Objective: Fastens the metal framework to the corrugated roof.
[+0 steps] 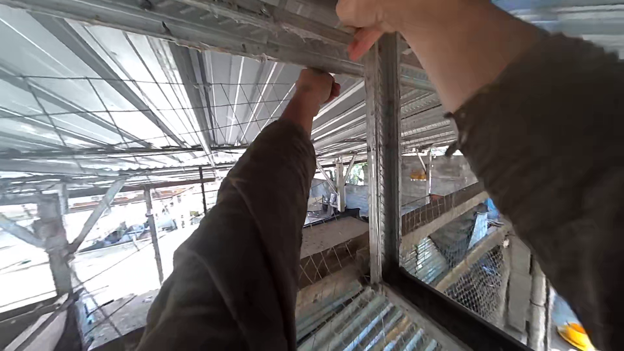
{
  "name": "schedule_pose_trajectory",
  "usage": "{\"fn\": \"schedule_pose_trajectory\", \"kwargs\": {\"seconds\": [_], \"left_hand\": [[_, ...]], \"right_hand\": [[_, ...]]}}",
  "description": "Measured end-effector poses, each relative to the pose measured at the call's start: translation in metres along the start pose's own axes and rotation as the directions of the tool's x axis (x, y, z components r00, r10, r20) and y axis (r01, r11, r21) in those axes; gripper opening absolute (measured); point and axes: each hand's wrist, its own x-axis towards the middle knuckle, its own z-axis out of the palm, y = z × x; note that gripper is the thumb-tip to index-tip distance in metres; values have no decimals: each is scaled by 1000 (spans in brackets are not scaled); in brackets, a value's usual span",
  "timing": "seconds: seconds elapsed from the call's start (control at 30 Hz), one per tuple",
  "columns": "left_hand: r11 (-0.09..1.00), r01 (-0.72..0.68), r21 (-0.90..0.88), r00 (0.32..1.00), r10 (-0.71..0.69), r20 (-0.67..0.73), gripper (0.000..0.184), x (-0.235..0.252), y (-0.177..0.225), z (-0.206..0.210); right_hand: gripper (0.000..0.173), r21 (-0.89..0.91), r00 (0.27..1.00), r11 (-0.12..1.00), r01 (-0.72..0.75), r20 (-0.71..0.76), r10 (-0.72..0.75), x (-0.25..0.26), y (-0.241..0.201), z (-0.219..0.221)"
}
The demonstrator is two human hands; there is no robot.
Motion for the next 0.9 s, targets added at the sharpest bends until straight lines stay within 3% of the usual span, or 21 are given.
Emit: {"fn": "schedule_pose_trajectory", "kwargs": {"seconds": [0.07, 0.13, 0.3, 0.47, 0.57, 0.7, 0.8, 0.9], "left_hand": [[999, 44, -6, 999, -44, -9, 15, -4, 3, 3], [995, 100, 8, 995, -100, 5, 16, -10, 7, 9], [984, 176, 11, 984, -177, 32, 18, -27, 24, 18], [987, 129, 100, 982, -141, 127, 25, -42, 42, 25], [976, 99, 195, 980, -129, 150, 25, -60, 53, 26], [976, 114, 187, 976, -145, 162, 29, -69, 53, 15], [983, 111, 149, 978, -134, 158, 22, -73, 55, 15], [990, 116, 80, 984, -125, 130, 18, -72, 54, 17]], "right_hand": [[24, 310, 996, 946, -94, 36, 87, -11, 21, 3], [11, 392, 984, 904, -173, 26, 177, -29, 43, 12], [26, 377, 976, 908, -181, 179, 121, -68, 68, 20], [25, 208, 996, 977, -39, -70, 55, -41, 60, 25], [30, 152, 997, 988, 4, -72, 7, -25, 54, 19], [29, 125, 999, 991, -54, 4, 54, -33, 67, 30], [32, 114, 987, 986, -122, 119, 108, -37, 64, 26], [30, 215, 957, 944, -252, 199, 210, -30, 62, 24]]}}
